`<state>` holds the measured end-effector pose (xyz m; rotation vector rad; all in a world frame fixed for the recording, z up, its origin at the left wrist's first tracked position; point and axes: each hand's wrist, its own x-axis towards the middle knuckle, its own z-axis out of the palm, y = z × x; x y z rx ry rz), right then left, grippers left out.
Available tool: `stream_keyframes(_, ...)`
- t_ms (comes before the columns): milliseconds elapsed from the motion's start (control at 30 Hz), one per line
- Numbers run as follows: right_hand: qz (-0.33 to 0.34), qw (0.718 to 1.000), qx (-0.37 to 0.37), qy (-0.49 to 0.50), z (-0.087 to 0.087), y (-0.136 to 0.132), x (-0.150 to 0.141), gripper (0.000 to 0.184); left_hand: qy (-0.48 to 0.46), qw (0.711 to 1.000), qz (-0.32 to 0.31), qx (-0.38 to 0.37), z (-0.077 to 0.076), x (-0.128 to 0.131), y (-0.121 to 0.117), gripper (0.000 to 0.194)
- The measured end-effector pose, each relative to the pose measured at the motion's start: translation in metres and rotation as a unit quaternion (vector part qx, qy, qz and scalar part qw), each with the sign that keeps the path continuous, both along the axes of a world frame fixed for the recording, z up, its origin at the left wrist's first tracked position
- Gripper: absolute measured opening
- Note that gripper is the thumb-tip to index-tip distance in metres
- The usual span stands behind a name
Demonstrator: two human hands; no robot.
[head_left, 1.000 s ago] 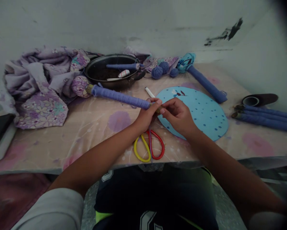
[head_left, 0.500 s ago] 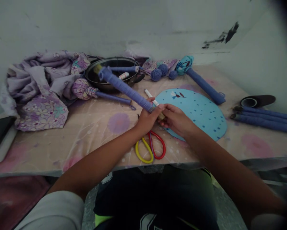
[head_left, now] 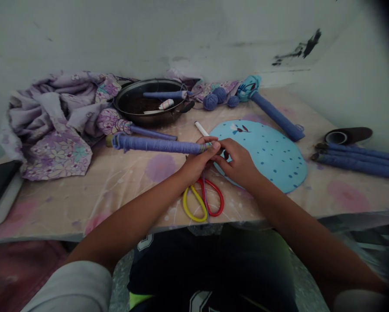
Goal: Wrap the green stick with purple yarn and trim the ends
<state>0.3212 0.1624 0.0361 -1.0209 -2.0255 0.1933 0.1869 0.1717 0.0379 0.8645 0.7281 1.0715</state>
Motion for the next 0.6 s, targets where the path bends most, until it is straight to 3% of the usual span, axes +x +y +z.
stream_keyframes(100, -0.025, 1.000, -0.009, 0.001, 0.000, 0.001, 0.003, 0.015, -0.020, 0.999, -0.003, 0.049, -0.002, 0.000, 0.001, 0.031)
stream_keyframes(267, -0.029, 0.999, -0.030, -0.003, 0.003, 0.003, 0.008, 0.017, -0.019, 0.998, 0.032, 0.042, -0.004, 0.000, 0.004, 0.032)
stream_keyframes(600, -0.028, 0.997, -0.074, -0.006, 0.007, 0.006, 0.018, 0.019, -0.022, 0.999, 0.031, 0.034, 0.000, -0.003, 0.005, 0.030)
